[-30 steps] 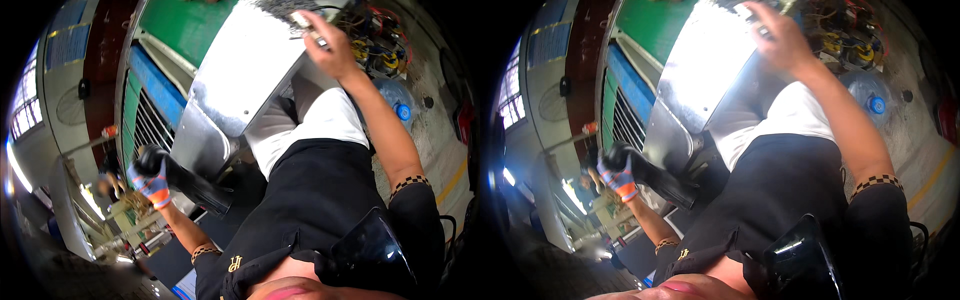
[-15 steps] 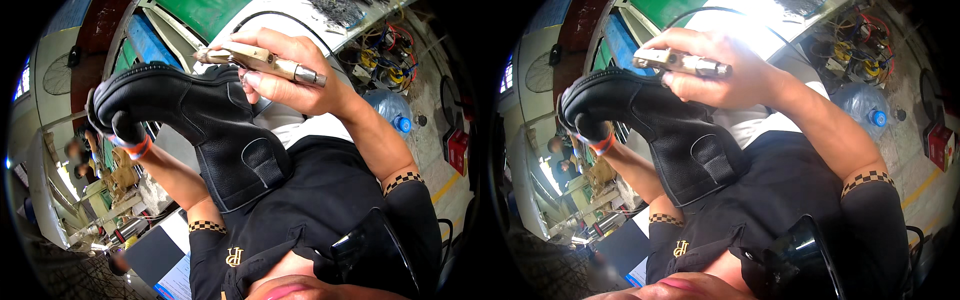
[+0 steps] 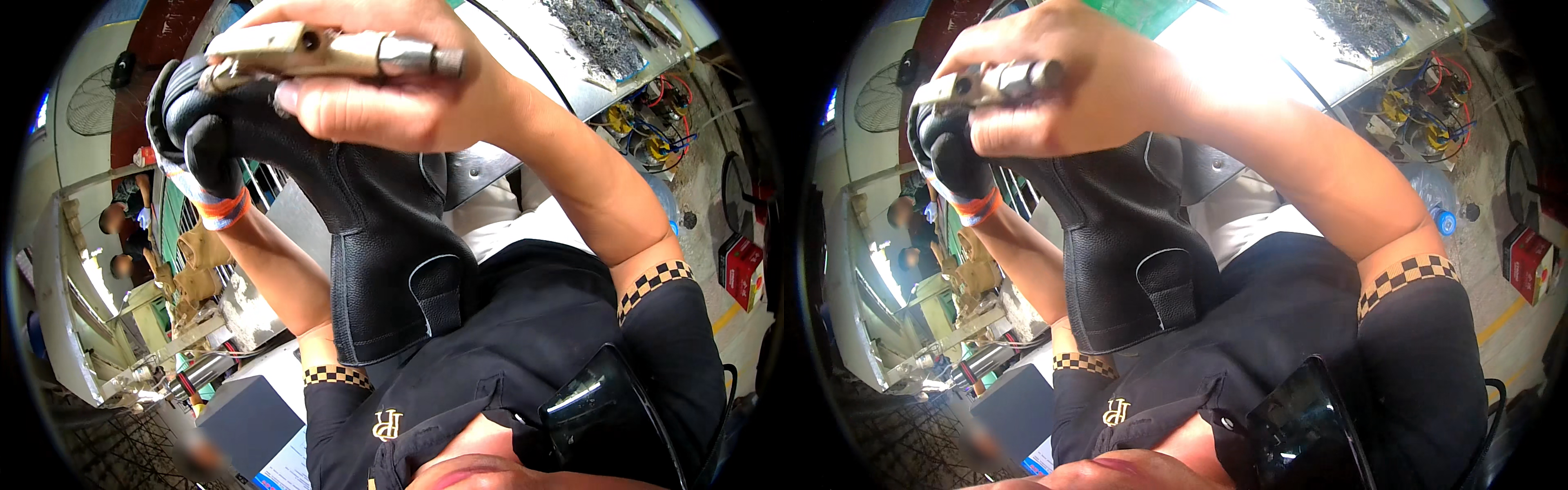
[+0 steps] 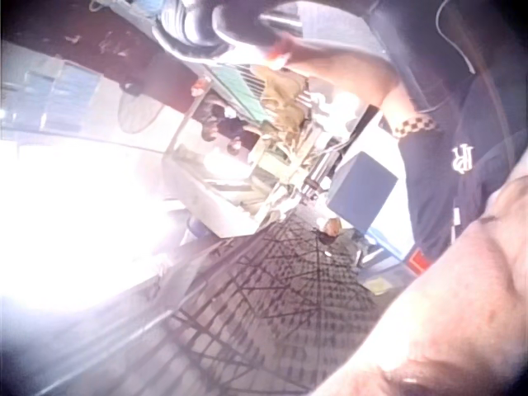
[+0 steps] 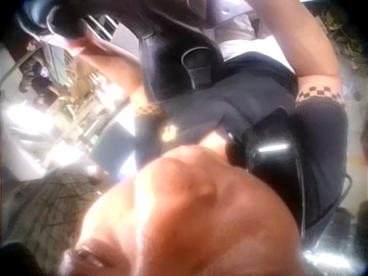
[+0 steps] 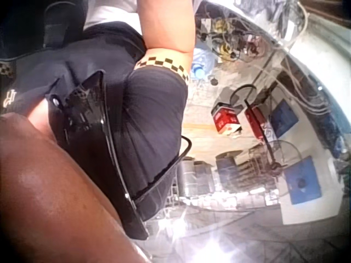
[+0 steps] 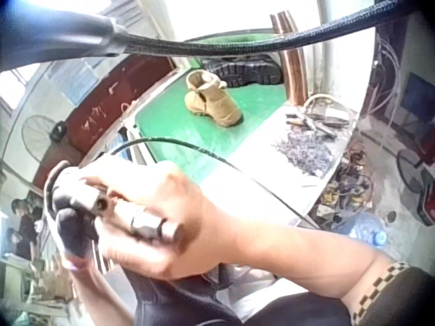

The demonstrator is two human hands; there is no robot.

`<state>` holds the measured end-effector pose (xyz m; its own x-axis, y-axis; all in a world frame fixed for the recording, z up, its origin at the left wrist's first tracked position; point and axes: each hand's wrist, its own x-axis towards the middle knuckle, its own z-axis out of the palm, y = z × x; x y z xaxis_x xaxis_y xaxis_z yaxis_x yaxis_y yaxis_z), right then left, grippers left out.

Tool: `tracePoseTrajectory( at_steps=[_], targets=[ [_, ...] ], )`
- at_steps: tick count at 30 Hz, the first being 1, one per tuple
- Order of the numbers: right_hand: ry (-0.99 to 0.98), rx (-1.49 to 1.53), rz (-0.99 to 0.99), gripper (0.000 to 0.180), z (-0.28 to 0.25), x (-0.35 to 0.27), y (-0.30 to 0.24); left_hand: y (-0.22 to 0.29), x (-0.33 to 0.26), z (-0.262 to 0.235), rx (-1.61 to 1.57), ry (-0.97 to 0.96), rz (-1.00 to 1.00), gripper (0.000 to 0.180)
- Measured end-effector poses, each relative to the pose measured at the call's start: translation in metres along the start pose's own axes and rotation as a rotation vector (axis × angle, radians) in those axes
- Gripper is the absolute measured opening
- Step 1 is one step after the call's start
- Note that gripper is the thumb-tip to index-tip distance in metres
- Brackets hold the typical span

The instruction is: The person picks up a boot and uses a spray gun to apply material around the outsole and seams, repeating the action on multiple tan and black boots while rotating them by hand.

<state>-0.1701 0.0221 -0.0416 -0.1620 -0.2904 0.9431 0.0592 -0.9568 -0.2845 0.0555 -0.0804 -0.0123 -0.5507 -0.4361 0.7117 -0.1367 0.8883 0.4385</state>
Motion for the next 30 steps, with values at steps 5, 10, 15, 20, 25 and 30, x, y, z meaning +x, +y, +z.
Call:
tracePoseTrajectory(
  at_steps=[5,10,15,20,25,30],
  targets=[
    [0.045,0.031,0.267,0.029,0.001,-0.024,0.01,-0.018,-0.001,-0.009,-0.284,0.018,-0.194,0.066],
    [0.06,-0.182,0.409,0.036,-0.004,-0.063,0.017,-0.049,-0.002,-0.016,-0.258,-0.053,-0.223,0.072],
    [0.054,0.034,0.573,0.041,-0.008,-0.078,0.002,-0.055,-0.006,-0.011,-0.439,0.07,-0.343,0.08],
    [0.059,-0.019,0.607,0.039,-0.005,-0.093,-0.006,-0.035,-0.007,0.007,-0.696,-0.053,-0.264,0.082],
    [0.047,-0.126,0.701,0.04,-0.007,-0.11,-0.023,-0.016,-0.02,0.029,-0.617,-0.018,-0.224,0.081],
    [0.029,-0.177,0.632,0.043,-0.007,-0.122,-0.023,0.032,-0.044,0.046,-0.463,0.034,-0.249,0.08]
  ],
)
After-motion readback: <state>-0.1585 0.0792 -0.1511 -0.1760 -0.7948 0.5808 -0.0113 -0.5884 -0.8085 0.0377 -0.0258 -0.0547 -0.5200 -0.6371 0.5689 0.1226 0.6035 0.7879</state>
